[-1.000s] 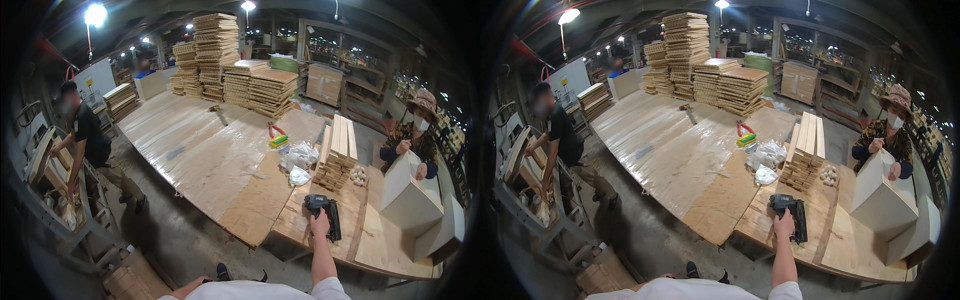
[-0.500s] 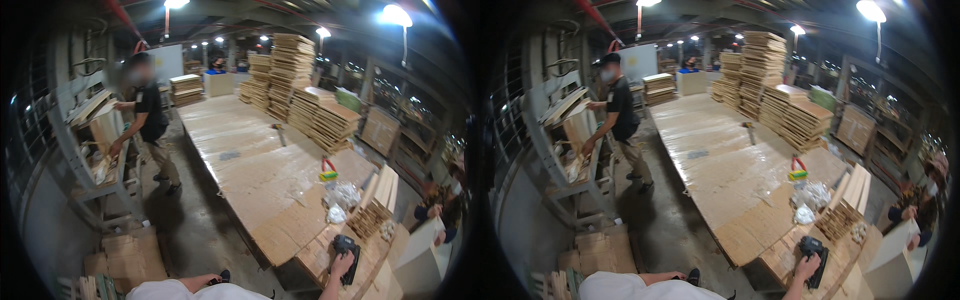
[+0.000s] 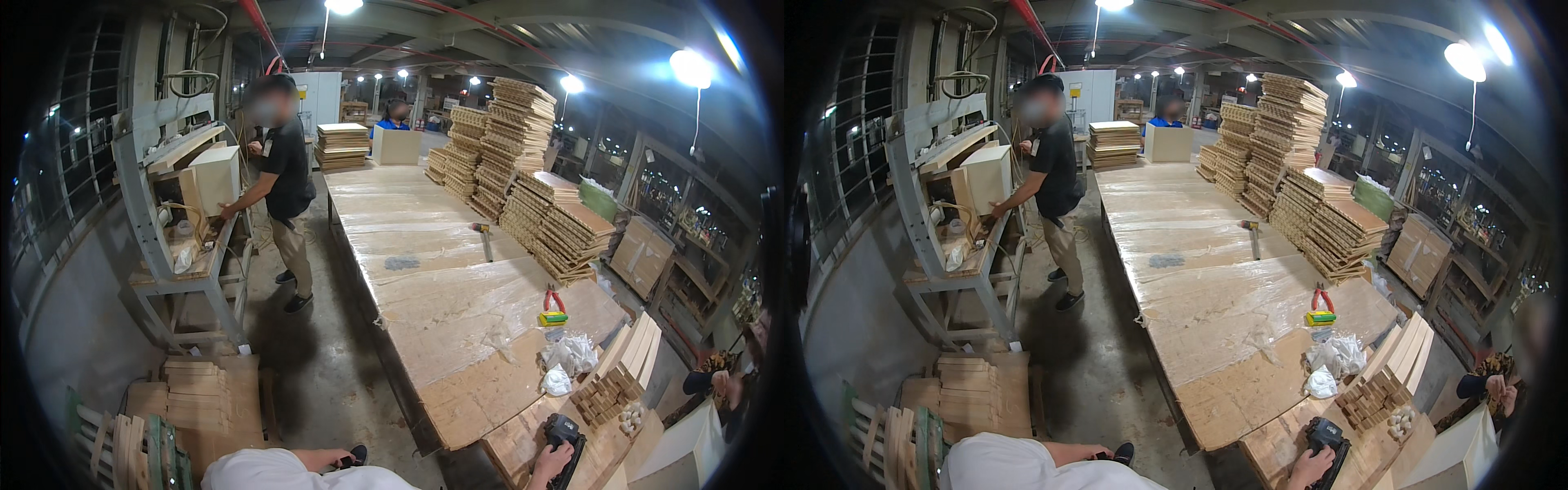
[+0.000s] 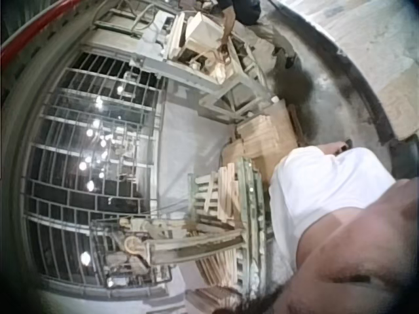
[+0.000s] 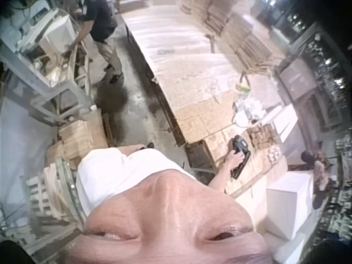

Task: The person assembles a white wooden box using a pneumatic nail gun. They align the box panels, drive nails into the joints to secure them, and apply glue to the seams. The person then attaches a wooden trim strip to the edge of the box and fastens it with the nail gun.

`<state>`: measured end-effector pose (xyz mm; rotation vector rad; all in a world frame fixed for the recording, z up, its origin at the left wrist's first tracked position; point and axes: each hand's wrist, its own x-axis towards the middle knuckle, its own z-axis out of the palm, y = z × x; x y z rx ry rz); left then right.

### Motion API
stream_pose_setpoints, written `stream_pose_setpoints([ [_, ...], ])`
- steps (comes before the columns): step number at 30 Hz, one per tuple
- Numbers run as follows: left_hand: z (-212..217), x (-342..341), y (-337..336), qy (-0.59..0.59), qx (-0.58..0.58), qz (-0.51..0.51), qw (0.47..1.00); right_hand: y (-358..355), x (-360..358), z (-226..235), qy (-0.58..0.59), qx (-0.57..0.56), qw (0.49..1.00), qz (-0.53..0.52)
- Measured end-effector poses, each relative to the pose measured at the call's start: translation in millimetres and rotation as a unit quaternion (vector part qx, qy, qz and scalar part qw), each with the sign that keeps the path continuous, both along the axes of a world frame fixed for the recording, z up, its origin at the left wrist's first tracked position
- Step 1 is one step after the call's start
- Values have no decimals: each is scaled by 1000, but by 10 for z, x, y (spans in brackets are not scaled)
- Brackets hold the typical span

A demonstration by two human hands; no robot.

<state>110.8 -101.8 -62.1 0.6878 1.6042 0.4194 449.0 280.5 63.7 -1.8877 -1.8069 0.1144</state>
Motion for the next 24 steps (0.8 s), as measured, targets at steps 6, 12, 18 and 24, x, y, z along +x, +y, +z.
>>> stream_pose_setpoints([
  [6, -56, 32, 35, 48, 25, -64, 996, 0, 27, -10, -6, 10, 1000, 6],
  [12, -22, 43, 36, 76, 43, -95, 992, -9, -5, -11, -17, 29, 999, -6],
  [18, -2, 26, 7, 91, 54, -109, 988, 0, -12, -26, -16, 11, 1000, -6],
  [24, -15, 33, -16, 104, 74, -129, 983, 21, 16, -34, -25, -8, 1000, -5],
])
